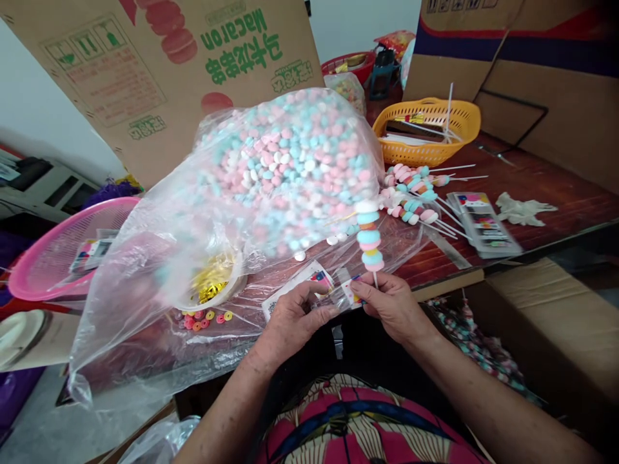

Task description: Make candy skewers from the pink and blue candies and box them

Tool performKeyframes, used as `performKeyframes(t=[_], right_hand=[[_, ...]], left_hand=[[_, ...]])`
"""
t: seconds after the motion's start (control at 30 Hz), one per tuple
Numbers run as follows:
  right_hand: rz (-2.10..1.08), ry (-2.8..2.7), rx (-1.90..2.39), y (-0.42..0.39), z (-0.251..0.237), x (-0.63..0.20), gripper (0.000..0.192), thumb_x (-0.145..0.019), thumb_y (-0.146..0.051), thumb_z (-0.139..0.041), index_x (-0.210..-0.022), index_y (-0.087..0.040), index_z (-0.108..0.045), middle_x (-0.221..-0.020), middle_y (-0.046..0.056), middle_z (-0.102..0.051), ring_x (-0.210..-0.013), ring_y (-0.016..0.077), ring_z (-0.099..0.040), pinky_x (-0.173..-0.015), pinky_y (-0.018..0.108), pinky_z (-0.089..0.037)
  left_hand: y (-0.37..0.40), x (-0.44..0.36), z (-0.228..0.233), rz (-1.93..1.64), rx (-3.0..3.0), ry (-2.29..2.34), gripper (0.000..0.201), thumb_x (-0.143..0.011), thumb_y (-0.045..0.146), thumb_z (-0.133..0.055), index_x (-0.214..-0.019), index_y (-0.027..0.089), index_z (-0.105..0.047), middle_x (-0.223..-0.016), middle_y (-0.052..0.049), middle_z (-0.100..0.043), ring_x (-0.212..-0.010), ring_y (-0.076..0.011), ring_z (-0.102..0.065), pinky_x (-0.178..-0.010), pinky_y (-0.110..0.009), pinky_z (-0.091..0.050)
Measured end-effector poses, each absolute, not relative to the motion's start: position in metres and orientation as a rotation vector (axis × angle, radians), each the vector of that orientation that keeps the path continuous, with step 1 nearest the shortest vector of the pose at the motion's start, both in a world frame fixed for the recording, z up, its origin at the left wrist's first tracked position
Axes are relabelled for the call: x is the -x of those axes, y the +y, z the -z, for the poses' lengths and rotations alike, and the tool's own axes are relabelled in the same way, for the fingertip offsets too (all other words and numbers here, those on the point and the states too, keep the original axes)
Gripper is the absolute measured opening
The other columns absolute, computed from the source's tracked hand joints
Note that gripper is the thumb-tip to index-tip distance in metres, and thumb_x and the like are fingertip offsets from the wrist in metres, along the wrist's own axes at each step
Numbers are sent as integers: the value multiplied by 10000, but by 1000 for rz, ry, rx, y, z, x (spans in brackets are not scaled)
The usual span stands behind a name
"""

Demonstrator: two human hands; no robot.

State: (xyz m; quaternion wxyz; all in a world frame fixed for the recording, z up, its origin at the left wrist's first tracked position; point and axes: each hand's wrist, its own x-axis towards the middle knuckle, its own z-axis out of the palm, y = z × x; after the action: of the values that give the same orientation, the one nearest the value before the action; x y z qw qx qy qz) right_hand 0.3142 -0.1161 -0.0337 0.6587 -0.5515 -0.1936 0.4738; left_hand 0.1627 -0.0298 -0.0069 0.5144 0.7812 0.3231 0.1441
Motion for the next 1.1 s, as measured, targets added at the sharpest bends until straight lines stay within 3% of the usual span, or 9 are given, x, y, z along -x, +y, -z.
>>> performKeyframes(t=[0.17,0.27,0.47,0.87,1.03,1.1], right_hand=[[-1043,-543,1315,-119,35,-319,347,-653,-487,-707,-623,-166,-578,-510,-63,-454,-419,52,-286,-378,201,-223],[-959,-639,1397,-129,33,-330,315,-713,-478,-661,-661,-174,-598,-535,-50,-496,-447,74,-373,-406,205,-301],[-473,-1046,1668,-174,27,-380,106,-769,-277,-613,-822,-217,-683,-740,-5,-663,-671,162,-599,-597,266,-476],[-58,-1661,1542,-189,15,-397,262,-813,-97,-549,-1020,-236,-630,-696,-6,-592,-575,124,-550,-507,238,-440],[55,-1881,1542,-187,8,-409,231,-820,-102,-539,-1018,-199,-607,-708,27,-582,-608,144,-538,-557,272,-445],[77,-1945,1564,-182,5,-411,207,-822,-106,-529,-992,-197,-607,-705,29,-584,-616,150,-543,-574,281,-445]], left_hand=[[-25,-161,7,-310,-1926,774,224,-814,335,-576,-694,149,-612,-602,24,-553,-587,-106,-464,-565,-219,-377],[-20,-156,4,-396,-1971,753,306,-860,367,-513,-661,153,-604,-556,31,-499,-557,-99,-423,-548,-215,-365],[-7,-137,3,-555,-1960,638,315,-880,390,-512,-699,155,-622,-632,-2,-582,-616,-118,-499,-615,-234,-424],[-3,-131,2,-551,-2006,578,296,-917,347,-464,-759,154,-623,-690,-15,-603,-660,-123,-524,-646,-238,-432],[-5,-142,-8,-423,-2228,543,353,-936,339,-413,-676,153,-563,-611,11,-525,-595,-102,-469,-589,-218,-384],[-6,-149,-14,-359,-2352,510,371,-949,363,-370,-726,160,-587,-637,1,-559,-607,-112,-500,-591,-223,-383]])
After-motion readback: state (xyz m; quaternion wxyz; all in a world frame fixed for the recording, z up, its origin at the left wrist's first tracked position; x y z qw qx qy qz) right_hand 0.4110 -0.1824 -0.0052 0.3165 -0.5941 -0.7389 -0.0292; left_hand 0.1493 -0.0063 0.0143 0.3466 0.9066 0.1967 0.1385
